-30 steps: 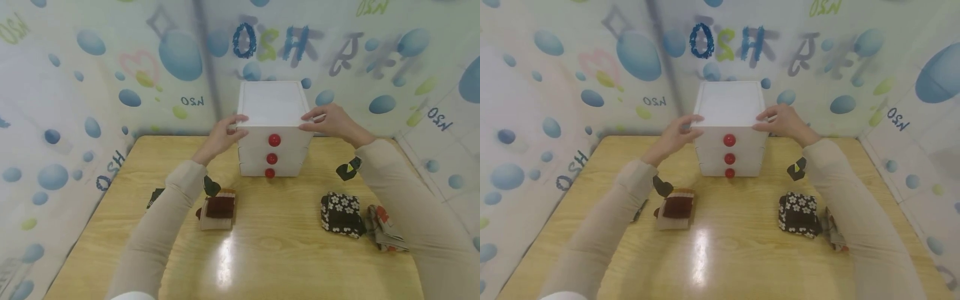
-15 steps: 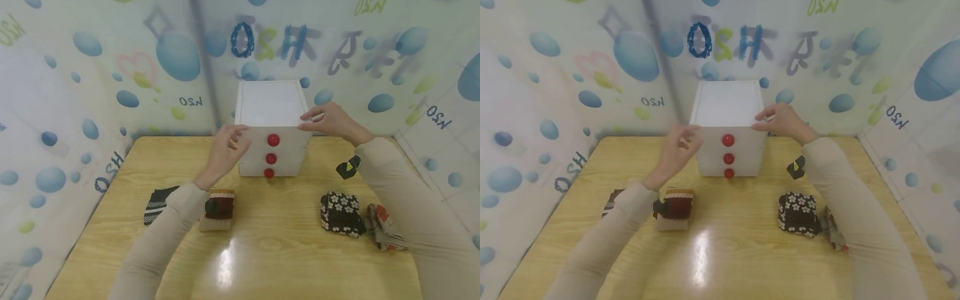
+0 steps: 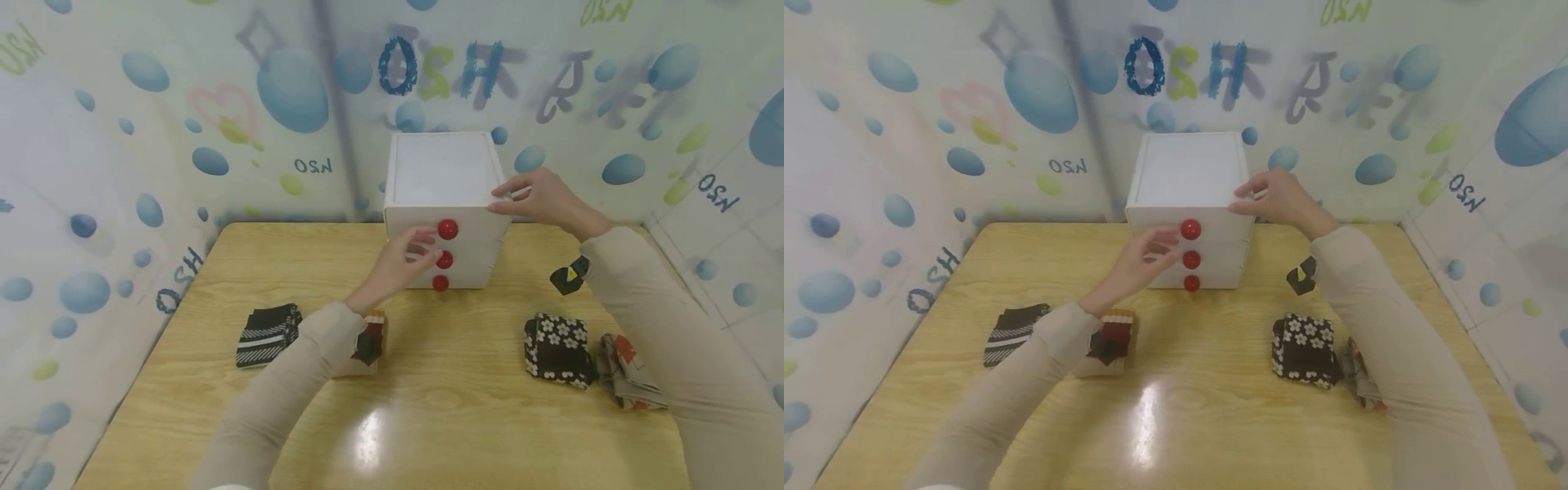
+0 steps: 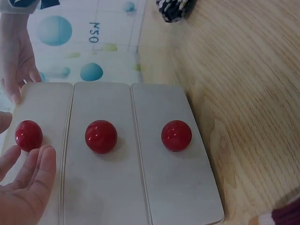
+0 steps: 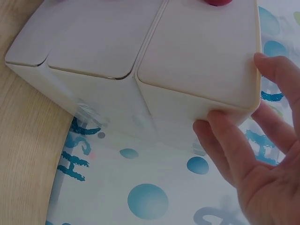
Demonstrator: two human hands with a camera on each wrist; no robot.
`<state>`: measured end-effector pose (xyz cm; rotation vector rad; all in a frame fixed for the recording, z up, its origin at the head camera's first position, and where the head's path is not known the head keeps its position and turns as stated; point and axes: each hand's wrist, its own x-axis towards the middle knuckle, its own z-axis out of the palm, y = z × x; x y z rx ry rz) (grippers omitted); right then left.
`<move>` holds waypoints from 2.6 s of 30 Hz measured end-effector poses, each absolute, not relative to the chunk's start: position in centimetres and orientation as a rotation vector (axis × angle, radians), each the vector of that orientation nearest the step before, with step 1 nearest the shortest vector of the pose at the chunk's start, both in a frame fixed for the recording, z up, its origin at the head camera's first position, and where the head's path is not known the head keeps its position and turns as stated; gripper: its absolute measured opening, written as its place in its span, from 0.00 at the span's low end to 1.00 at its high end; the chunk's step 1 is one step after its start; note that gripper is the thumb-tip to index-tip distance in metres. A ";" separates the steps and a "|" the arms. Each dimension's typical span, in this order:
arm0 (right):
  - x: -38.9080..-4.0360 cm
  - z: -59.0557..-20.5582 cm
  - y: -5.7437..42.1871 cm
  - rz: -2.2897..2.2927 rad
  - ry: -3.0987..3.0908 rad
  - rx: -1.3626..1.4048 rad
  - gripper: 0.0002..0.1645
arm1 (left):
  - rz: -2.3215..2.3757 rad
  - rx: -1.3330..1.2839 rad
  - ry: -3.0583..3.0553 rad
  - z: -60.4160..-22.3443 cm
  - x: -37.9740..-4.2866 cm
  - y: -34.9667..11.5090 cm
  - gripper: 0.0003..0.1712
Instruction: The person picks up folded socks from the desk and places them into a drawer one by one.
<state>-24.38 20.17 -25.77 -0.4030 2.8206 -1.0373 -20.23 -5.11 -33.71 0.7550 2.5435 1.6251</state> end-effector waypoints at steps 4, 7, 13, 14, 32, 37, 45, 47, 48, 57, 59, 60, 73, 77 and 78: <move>-24.6 -26.0 20.3 -1.040 2.817 -0.405 0.32 | 1.659 0.739 2.545 -34.0 -20.8 -4.8 0.21; -24.6 -26.0 20.4 -1.034 2.817 -0.407 0.32 | 1.698 0.743 2.540 -34.1 -21.1 -4.6 0.21; -24.6 -25.9 20.4 -1.031 2.821 -0.407 0.31 | 1.759 0.759 2.513 -34.1 -21.7 -4.1 0.21; -24.6 -25.8 20.3 -1.029 2.822 -0.410 0.31 | 1.766 0.762 2.507 -34.0 -21.8 -4.0 0.21; -24.8 -25.4 20.4 -0.951 2.850 -0.460 0.31 | 1.831 0.691 2.635 -34.1 -22.3 -2.4 0.17; -24.9 -25.2 20.4 -0.933 2.850 -0.450 0.32 | 1.825 0.662 2.667 -34.0 -22.2 -2.2 0.15; -24.9 -25.5 20.4 -0.958 2.835 -0.420 0.32 | 1.873 0.635 2.654 -34.2 -22.1 -2.1 0.14; -24.8 -25.4 20.4 -0.961 2.830 -0.418 0.32 | 1.886 0.626 2.649 -34.3 -22.1 -2.0 0.14; -24.8 -25.4 20.4 -0.959 2.832 -0.417 0.32 | 1.893 0.623 2.645 -34.4 -22.1 -2.0 0.14; -24.8 -25.5 20.0 -0.938 2.852 -0.415 0.31 | 1.894 0.595 2.656 -34.7 -21.7 -2.0 0.15; -24.8 -25.5 19.9 -0.933 2.853 -0.422 0.31 | 1.901 0.586 2.656 -34.7 -21.6 -2.0 0.15; -24.8 -25.5 19.9 -0.931 2.852 -0.429 0.31 | 1.906 0.581 2.653 -34.7 -21.5 -2.0 0.15; -24.6 -24.9 20.2 -0.919 2.823 -0.416 0.32 | 1.976 0.598 2.556 -34.6 -20.6 -2.3 0.16; -24.7 -24.9 20.1 -0.912 2.822 -0.417 0.31 | 1.970 0.595 2.533 -34.6 -20.0 -2.6 0.15; -24.7 -24.9 20.1 -0.913 2.820 -0.413 0.31 | 1.973 0.595 2.526 -34.6 -19.8 -2.6 0.15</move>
